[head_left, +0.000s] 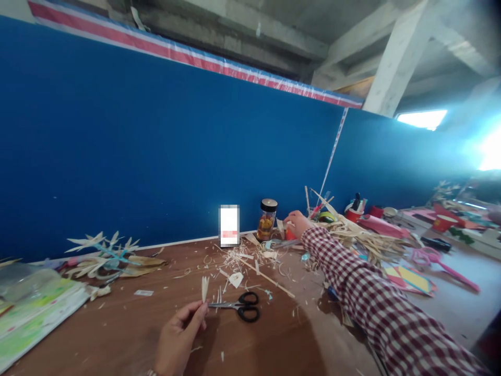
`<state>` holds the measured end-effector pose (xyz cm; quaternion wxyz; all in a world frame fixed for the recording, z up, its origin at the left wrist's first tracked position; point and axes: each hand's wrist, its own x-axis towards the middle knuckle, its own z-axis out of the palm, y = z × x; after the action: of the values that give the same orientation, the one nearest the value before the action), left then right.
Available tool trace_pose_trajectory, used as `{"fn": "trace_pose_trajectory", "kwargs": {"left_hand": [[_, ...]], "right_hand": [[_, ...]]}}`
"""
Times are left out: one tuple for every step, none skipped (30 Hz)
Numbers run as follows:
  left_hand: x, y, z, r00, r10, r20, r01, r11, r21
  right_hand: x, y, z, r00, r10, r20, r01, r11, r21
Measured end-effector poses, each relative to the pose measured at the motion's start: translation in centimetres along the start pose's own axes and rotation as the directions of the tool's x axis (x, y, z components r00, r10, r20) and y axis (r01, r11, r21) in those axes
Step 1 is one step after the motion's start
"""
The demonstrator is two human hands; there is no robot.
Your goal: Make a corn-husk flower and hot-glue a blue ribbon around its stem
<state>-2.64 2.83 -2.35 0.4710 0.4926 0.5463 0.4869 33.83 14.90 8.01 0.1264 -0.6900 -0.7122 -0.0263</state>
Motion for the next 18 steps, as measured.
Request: {"fn": "trace_pose_trajectory", "kwargs": {"left_hand": [[-0.1, 0.1, 0.2, 1.000, 0.011, -0.025, -0.011, 1.000, 0.001], [-0.2, 0.2, 0.3, 0.998, 0.017, -0.052, -0.017, 1.000, 0.002], [-0.3, 0.2, 0.5, 0.997, 0.018, -0.080, -0.018, 1.000, 0.005], [-0.3, 0.2, 0.6, 0.995, 0.016, -0.101, -0.015, 1.000, 0.006], [-0.3, 0.2, 0.6, 0.994, 0.011, -0.111, -0.010, 1.000, 0.008], [-0.3, 0.1, 0.5, 0.995, 0.004, -0.099, -0.003, 1.000, 0.009], [-0.2, 0.0, 0.4, 0.997, -0.002, -0.076, 0.003, 1.000, 0.011], [-0.1, -0.1, 0.3, 0.999, -0.004, -0.051, 0.005, 1.000, 0.012], [0.0, -0.2, 0.2, 1.000, -0.001, -0.027, 0.001, 1.000, 0.013], [0.1, -0.2, 0.0, 1.000, 0.005, -0.005, -0.005, 1.000, 0.015], [0.1, -0.2, 0.0, 1.000, 0.010, 0.010, -0.011, 1.000, 0.019], [0.1, -0.1, -0.1, 1.000, 0.015, 0.009, -0.016, 1.000, 0.023], [0.1, 0.0, 0.0, 1.000, 0.020, -0.006, -0.020, 1.000, 0.024], [0.0, 0.1, 0.1, 0.999, 0.024, -0.029, -0.023, 0.999, 0.022], [-0.1, 0.2, 0.3, 0.998, 0.024, -0.054, -0.023, 1.000, 0.018], [-0.2, 0.3, 0.4, 0.996, 0.026, -0.080, -0.025, 1.000, 0.012], [-0.3, 0.4, 0.6, 0.995, 0.028, -0.100, -0.027, 1.000, 0.007], [-0.3, 0.5, 0.7, 0.994, 0.028, -0.110, -0.028, 1.000, 0.004]], "right_hand": [[0.0, -0.1, 0.3, 1.000, -0.001, 0.031, 0.002, 1.000, -0.014], [0.0, -0.2, 0.7, 0.998, -0.005, 0.069, 0.007, 1.000, -0.024], [0.0, -0.3, 1.2, 0.994, -0.011, 0.107, 0.014, 0.999, -0.031], [0.0, -0.5, 1.8, 0.990, -0.016, 0.143, 0.021, 0.999, -0.035], [0.0, -0.7, 2.4, 0.985, -0.019, 0.172, 0.026, 0.999, -0.038], [-0.1, -1.0, 3.0, 0.981, -0.018, 0.195, 0.026, 0.999, -0.041], [-0.1, -1.2, 3.6, 0.977, -0.014, 0.211, 0.023, 0.999, -0.042], [0.0, -1.5, 4.2, 0.975, -0.007, 0.221, 0.017, 0.999, -0.042], [0.0, -1.7, 4.7, 0.974, 0.000, 0.227, 0.009, 0.999, -0.040], [0.1, -1.9, 5.2, 0.973, 0.008, 0.229, 0.000, 0.999, -0.037], [0.3, -2.1, 5.6, 0.974, 0.016, 0.227, -0.009, 0.999, -0.031], [0.4, -2.2, 5.9, 0.975, 0.021, 0.222, -0.016, 1.000, -0.023], [0.6, -2.3, 6.2, 0.976, 0.024, 0.216, -0.021, 1.000, -0.012], [0.8, -2.3, 6.5, 0.978, 0.025, 0.208, -0.026, 1.000, 0.001], [0.9, -2.4, 6.7, 0.980, 0.024, 0.199, -0.028, 0.999, 0.016], [1.0, -2.4, 6.9, 0.982, 0.023, 0.188, -0.029, 0.999, 0.032], [1.1, -2.4, 7.1, 0.984, 0.020, 0.174, -0.029, 0.998, 0.050], [1.1, -2.4, 7.2, 0.988, 0.017, 0.155, -0.028, 0.997, 0.068]]}}
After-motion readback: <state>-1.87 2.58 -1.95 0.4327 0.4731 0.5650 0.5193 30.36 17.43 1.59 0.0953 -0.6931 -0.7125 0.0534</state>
